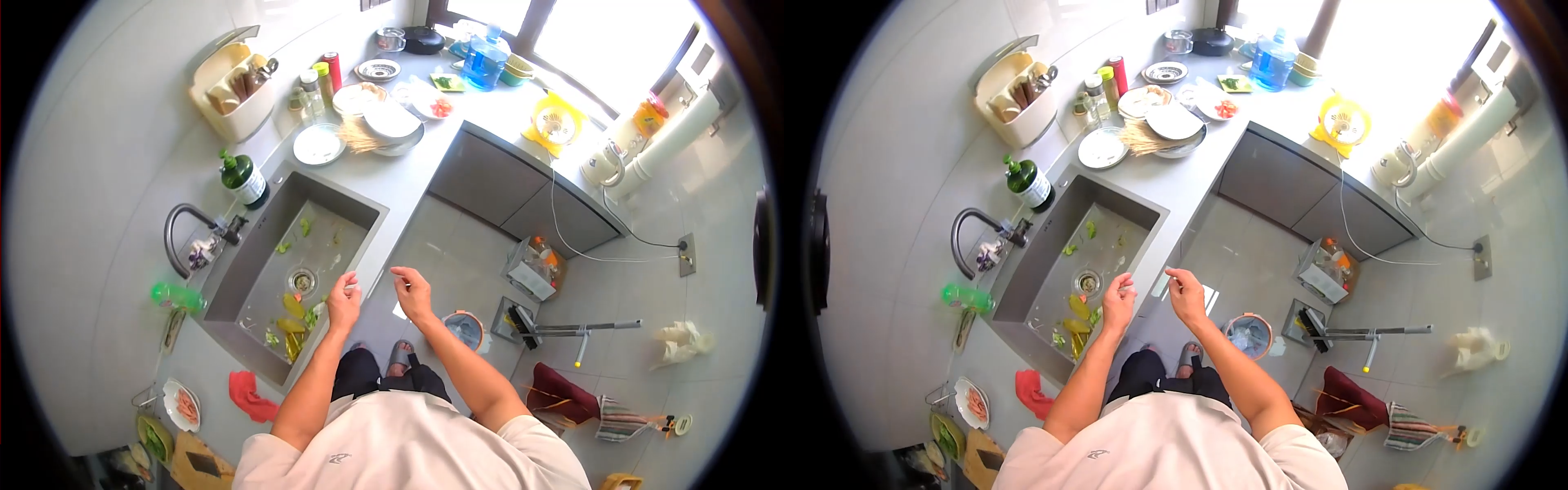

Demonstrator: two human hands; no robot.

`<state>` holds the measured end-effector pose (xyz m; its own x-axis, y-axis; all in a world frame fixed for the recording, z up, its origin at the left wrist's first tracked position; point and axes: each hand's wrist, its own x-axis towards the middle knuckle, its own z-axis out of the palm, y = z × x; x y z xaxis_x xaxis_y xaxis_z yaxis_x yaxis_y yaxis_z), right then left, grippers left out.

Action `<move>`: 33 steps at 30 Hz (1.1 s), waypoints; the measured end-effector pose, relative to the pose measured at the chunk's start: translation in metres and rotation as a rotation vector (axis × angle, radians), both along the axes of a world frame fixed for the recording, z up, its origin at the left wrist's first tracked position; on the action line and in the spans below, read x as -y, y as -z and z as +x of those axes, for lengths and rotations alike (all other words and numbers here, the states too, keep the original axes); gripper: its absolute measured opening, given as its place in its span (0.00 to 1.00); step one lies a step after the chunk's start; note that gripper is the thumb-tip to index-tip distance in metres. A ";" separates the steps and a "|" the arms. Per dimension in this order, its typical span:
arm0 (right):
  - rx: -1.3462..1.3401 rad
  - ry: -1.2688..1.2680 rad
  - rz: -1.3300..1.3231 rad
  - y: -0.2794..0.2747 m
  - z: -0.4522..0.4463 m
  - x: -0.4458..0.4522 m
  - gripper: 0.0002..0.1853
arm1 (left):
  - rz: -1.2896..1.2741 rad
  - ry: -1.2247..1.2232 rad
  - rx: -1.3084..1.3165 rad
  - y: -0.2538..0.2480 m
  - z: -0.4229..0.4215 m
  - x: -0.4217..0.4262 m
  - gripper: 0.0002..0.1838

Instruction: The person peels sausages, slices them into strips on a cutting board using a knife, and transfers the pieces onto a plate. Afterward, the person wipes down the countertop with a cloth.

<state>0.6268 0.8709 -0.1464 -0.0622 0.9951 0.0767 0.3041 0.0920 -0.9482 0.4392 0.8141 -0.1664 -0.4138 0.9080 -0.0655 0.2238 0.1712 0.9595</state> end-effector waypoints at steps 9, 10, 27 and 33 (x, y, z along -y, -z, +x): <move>0.054 -0.026 -0.029 -0.015 0.024 -0.106 0.12 | 0.020 0.090 0.095 -0.022 0.018 -0.152 0.21; 0.068 -0.039 -0.047 -0.019 0.027 -0.121 0.12 | 0.033 0.097 0.113 -0.023 0.020 -0.169 0.21; 0.239 -0.254 -0.012 -0.025 0.032 -0.463 0.14 | -0.102 -0.219 -0.024 -0.012 0.037 -0.437 0.24; 0.545 -0.376 0.032 -0.032 0.030 -0.571 0.19 | -0.219 -0.443 0.192 -0.005 0.045 -0.504 0.23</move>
